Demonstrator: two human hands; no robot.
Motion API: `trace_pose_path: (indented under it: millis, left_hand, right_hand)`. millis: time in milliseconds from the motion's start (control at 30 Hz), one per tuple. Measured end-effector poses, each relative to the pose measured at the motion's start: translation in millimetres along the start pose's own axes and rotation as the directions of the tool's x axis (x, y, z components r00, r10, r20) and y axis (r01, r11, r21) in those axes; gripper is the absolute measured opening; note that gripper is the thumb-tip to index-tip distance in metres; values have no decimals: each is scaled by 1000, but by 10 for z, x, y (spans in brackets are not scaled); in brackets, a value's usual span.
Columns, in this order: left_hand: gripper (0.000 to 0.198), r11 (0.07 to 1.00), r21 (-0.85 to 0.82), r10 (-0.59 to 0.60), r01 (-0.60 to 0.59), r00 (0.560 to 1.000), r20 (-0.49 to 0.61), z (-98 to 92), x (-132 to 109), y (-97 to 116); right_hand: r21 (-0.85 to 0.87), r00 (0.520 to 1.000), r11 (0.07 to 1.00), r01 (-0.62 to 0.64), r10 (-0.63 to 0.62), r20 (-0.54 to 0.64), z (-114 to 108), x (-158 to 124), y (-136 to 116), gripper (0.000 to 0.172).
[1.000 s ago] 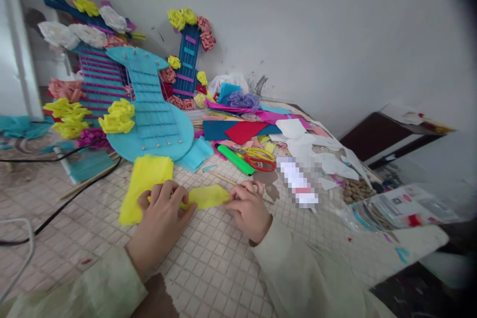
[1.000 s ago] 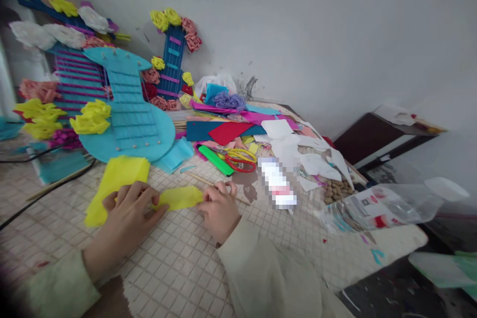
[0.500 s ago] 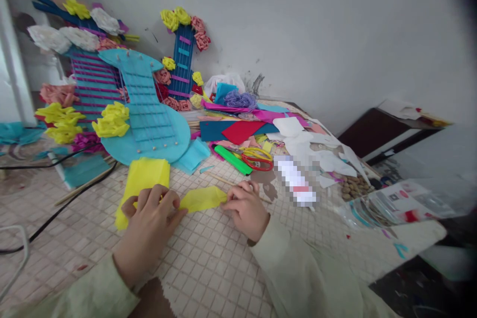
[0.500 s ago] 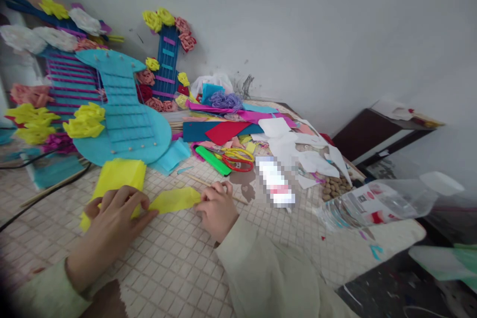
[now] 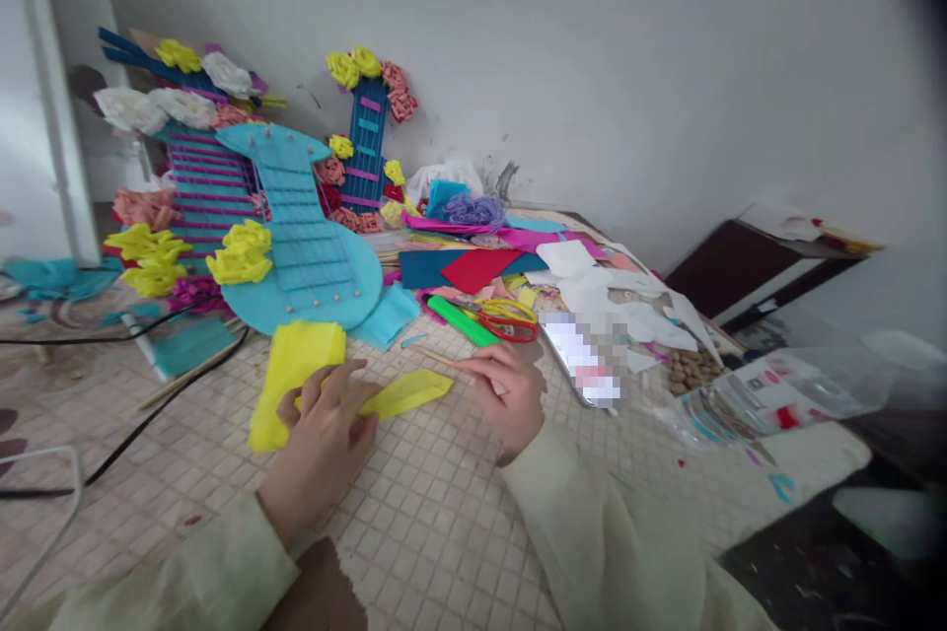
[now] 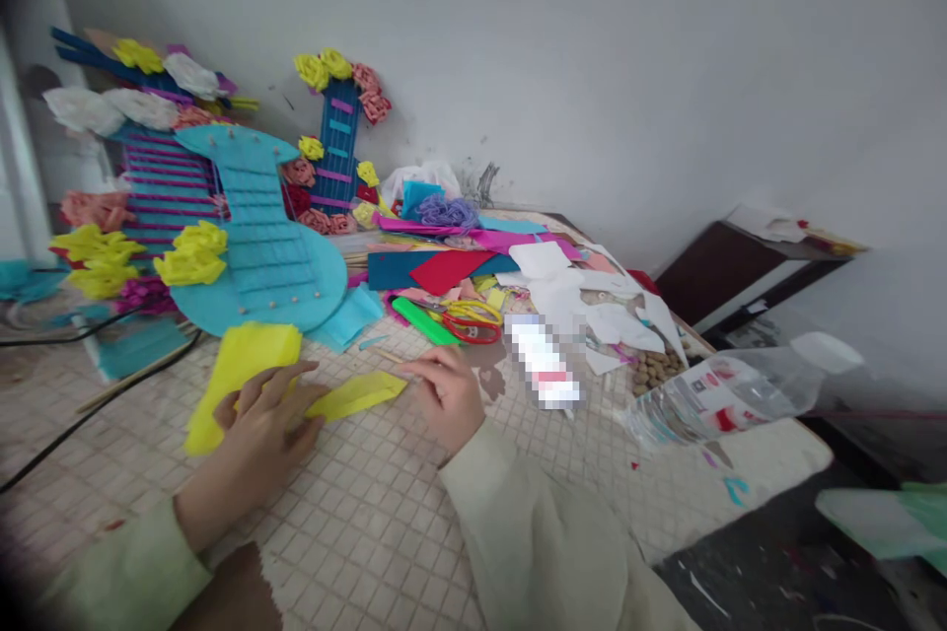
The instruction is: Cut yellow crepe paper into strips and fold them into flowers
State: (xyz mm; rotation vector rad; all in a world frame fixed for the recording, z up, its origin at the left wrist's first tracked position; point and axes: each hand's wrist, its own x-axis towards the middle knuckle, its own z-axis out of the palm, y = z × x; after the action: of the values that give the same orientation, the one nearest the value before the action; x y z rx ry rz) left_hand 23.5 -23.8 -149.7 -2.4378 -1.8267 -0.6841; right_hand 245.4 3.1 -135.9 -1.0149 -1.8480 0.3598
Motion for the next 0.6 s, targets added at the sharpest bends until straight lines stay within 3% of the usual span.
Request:
trace_pose_path:
  millis: [133,200,300,367,433,500,600]
  left_hand:
    - [15,982,-184,-26,39,997,69,-90,43,37]
    - [14,961,-272,-17,43,995,98,-141,46,55]
    - [15,916,-401,43,0,994,97,-204,24,79]
    - [15,865,-501,55,4,993,102,-237,3,92]
    - [21,778,-623,1,84,991,135,-271,-9,106]
    - [31,630,-749,-79,202,977,197,-305,-7,126]
    - [35,413,-840,-133,352,936,326,-344,16,182]
  right_hand:
    - [18,999,999,-40,40,8,-59,63,-129,24]
    - [38,994,999,-26,22,106,-57,98,-252,24]
    - [16,950,1000,6,-11,313,0,143,-458,42]
    - [-11,898,1000,-20,23,439,74,159,-549,31]
    - [12,863,992,-126,103,494,162,168,-582,8]
    - [97,857,949,-300,223,465,244,175,-577,7]
    - [344,811,742,-576,463,359,343,171,-576,7]
